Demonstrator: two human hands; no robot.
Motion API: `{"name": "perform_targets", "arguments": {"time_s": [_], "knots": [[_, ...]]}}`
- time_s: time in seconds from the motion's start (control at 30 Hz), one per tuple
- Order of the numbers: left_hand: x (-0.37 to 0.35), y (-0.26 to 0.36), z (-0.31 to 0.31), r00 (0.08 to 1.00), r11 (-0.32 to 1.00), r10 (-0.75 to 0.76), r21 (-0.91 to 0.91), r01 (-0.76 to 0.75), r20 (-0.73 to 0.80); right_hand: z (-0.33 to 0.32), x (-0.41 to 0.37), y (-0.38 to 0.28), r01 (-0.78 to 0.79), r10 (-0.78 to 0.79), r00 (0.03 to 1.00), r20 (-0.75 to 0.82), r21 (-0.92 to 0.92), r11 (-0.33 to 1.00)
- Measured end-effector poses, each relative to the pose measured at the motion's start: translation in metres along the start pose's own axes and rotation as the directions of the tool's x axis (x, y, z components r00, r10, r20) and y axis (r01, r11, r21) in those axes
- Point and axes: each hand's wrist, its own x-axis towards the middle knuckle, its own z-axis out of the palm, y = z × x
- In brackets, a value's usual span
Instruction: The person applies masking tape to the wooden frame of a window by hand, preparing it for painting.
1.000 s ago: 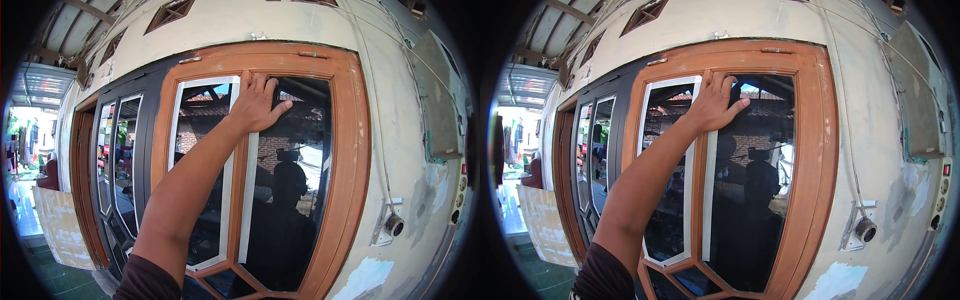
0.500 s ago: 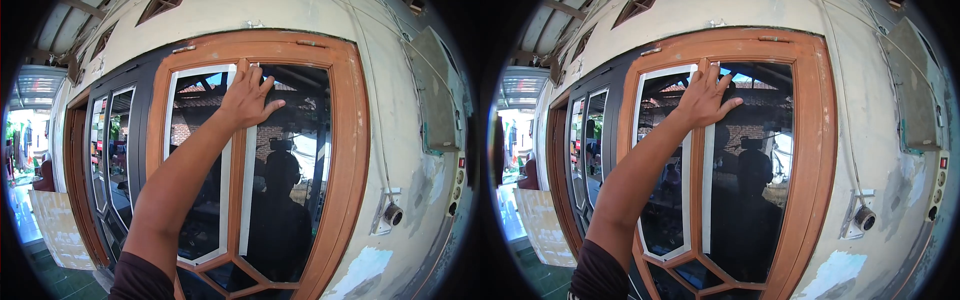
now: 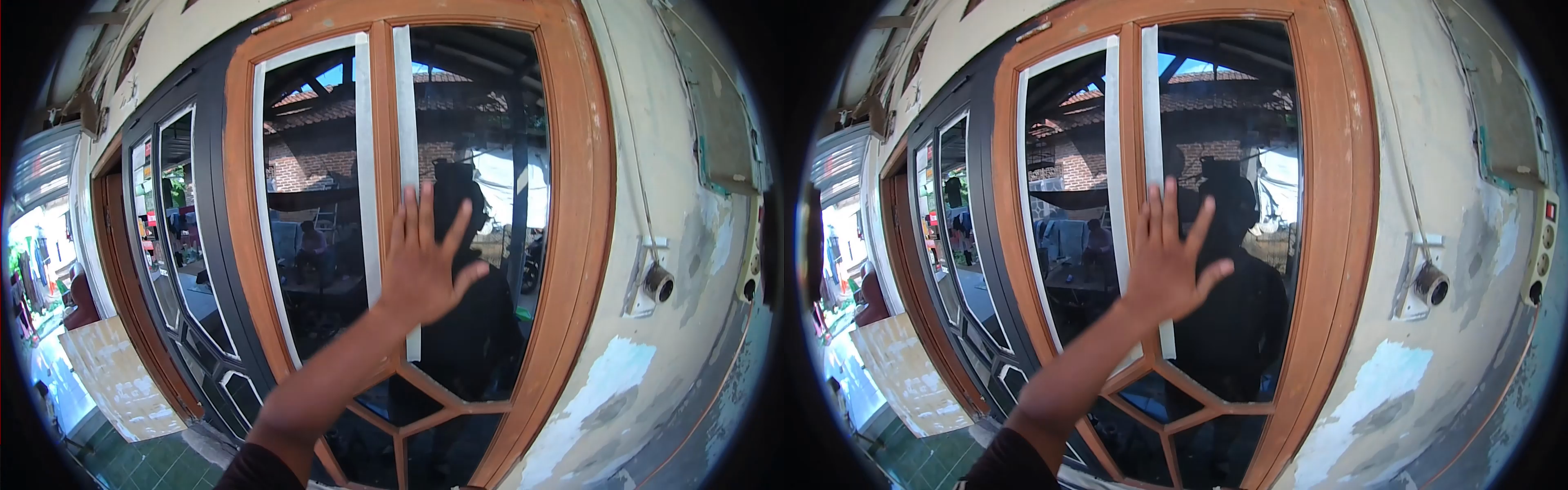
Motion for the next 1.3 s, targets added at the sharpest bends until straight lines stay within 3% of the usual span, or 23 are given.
{"name": "perform_targets", "arguments": {"time_s": [0.17,0.27,0.37,0.43,0.47,0.53,0.57,0.63,0.67,0.7,0.73,0.8,0.83,0.93,0.97,1.03,1.13,1.17,1.3], "knots": [[-0.129,0.053,0.019,0.969,0.987,-0.041,-0.143,0.077,0.244,0.034,-0.02,0.029,0.047,-0.051,0.994,-0.101,-0.036,0.998],[-0.182,0.073,0.018,0.939,0.981,-0.024,-0.172,0.088,0.343,0.052,-0.041,0.013,-0.036,0.035,0.995,-0.092,-0.017,0.999],[-0.214,0.082,0.015,0.918,0.981,0.039,-0.189,0.04,0.395,0.066,-0.059,0.004,0.099,-0.112,0.988,-0.109,-0.115,0.988],[-0.228,0.083,0.003,0.92,0.973,0.098,-0.229,-0.009,0.379,0.079,-0.075,-0.006,0.013,-0.035,0.986,-0.166,-0.136,0.991],[-0.232,0.082,-0.004,0.905,0.949,0.132,-0.316,0.003,0.405,0.085,-0.082,-0.023,0.036,-0.07,0.979,-0.19,-0.176,0.984],[-0.238,0.079,-0.018,0.869,0.876,0.21,-0.481,0.035,0.447,0.098,-0.093,-0.023,-0.068,0.035,0.971,-0.236,-0.134,0.989],[-0.249,0.082,-0.023,0.858,0.786,0.214,-0.604,0.132,0.467,0.105,-0.097,-0.023,-0.134,0.101,0.956,-0.276,-0.104,0.986],[-0.287,0.095,-0.036,0.828,0.533,0.236,-0.78,0.328,0.51,0.114,-0.104,-0.028,-0.065,0.097,0.938,-0.332,0.105,0.992],[-0.31,0.102,-0.042,0.796,0.456,0.245,-0.79,0.41,0.554,0.115,-0.106,-0.036,-0.023,0.099,0.925,-0.366,0.204,0.979],[-0.338,0.11,-0.05,0.757,0.374,0.264,-0.787,0.491,0.598,0.114,-0.103,-0.052,0.013,0.064,0.9,-0.431,0.173,0.985],[-0.367,0.121,-0.062,0.71,0.289,0.295,-0.768,0.571,0.639,0.11,-0.108,-0.027,-0.01,0.1,0.911,-0.401,0.221,0.975],[-0.413,0.141,-0.091,0.554,0.012,0.247,-0.574,0.818,0.795,0.103,-0.102,-0.078,-0.031,0.09,0.911,-0.402,0.151,0.988],[-0.427,0.144,-0.105,0.451,-0.099,0.245,-0.44,0.892,0.859,0.103,-0.098,-0.089,0.051,0.034,0.902,-0.431,0.184,0.982],[-0.438,0.137,-0.144,0.661,-0.108,0.125,-0.652,0.75,0.74,0.108,-0.084,-0.1,0.249,-0.168,0.869,-0.465,0.117,0.961],[-0.437,0.137,-0.153,0.676,-0.124,0.093,-0.665,0.737,0.731,0.114,-0.077,-0.098,0.338,-0.236,0.844,-0.482,0.135,0.932],[-0.429,0.134,-0.166,0.7,-0.146,0.009,-0.692,0.707,0.714,0.13,-0.067,-0.104,0.391,-0.215,0.828,-0.518,0.258,0.884],[-0.411,0.119,-0.168,0.774,0.109,-0.043,-0.767,0.632,0.631,0.148,-0.058,-0.104,0.368,-0.146,0.872,-0.468,0.429,0.825],[-0.415,0.112,-0.164,0.774,0.156,0.001,-0.765,0.625,0.633,0.154,-0.053,-0.108,0.342,-0.121,0.894,-0.432,0.482,0.807],[-0.429,0.086,-0.151,0.777,0.302,0.155,-0.778,0.55,0.61,0.161,-0.044,-0.104,0.376,-0.189,0.864,-0.467,0.35,0.858]]}}
